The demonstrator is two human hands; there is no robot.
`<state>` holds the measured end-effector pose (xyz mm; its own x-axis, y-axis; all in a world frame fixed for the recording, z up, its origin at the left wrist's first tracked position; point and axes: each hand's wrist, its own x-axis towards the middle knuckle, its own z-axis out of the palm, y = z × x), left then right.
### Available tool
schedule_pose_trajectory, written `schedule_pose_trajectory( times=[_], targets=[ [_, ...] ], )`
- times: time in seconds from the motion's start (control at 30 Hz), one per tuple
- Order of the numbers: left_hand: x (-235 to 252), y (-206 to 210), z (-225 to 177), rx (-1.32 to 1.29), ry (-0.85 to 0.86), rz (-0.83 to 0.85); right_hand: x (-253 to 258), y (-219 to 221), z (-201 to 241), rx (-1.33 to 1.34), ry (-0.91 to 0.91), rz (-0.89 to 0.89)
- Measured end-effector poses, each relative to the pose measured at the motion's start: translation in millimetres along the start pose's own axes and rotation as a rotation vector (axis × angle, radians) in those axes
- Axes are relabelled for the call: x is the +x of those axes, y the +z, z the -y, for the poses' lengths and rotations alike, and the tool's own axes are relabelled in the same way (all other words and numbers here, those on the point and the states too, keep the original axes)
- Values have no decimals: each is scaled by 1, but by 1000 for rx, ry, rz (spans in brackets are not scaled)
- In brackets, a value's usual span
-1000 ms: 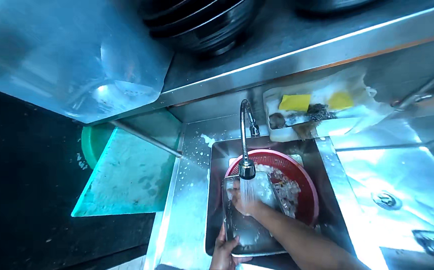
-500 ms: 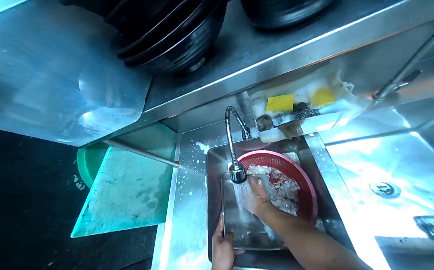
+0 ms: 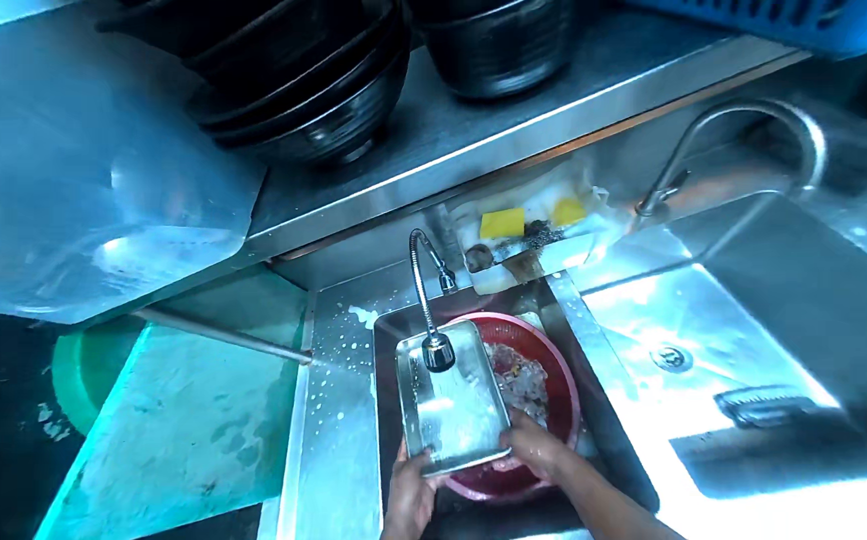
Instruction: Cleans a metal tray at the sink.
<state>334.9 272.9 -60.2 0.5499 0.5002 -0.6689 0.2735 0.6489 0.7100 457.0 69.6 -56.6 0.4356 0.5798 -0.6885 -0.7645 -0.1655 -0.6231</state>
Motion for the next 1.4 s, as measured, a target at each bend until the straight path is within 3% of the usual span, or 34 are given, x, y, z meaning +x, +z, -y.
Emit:
schedule_pose_trajectory(
  times=[0.13,0.23,0.3,0.37,0.5,0.67,0.87,1.0,1.07,1.2,1.27,1.33,1.4],
  targets=[
    [41,10,22,525,-39,55,-34,22,15,-456,-222,-275],
    [61,35,38,918,231,84,-58,45,17,-695,-159,-467],
    [65,53,36,1113,315,108,-73,56,18,-765,-75,-528],
    [67,60,30,1245,283,95,-86,65,20,-743,16,-546],
    [75,67,22,1465,186,179,-103,76,18,-412,47,-590],
    [83,78,8,1469,283,328,-126,84,17,-384,17,-604],
    [72,79,1,1521,286,453,-140,88,7,-184,54,-689],
    [65,70,-3,1615,263,562,-147,92,-4,-235,30,-633],
    [75,61,-5,1570,220,588,-150,95,-2,-301,34,-600],
    [88,54,1,1474,246,454,-145,104,2,-278,31,-620],
    [90,47,2,1131,181,369,-141,102,4,-144,44,-655],
    [76,31,-4,619,-84,353,-138,95,1,27,70,-702],
    [48,13,-15,293,-347,322,-131,83,-9,109,75,-718]
  ],
)
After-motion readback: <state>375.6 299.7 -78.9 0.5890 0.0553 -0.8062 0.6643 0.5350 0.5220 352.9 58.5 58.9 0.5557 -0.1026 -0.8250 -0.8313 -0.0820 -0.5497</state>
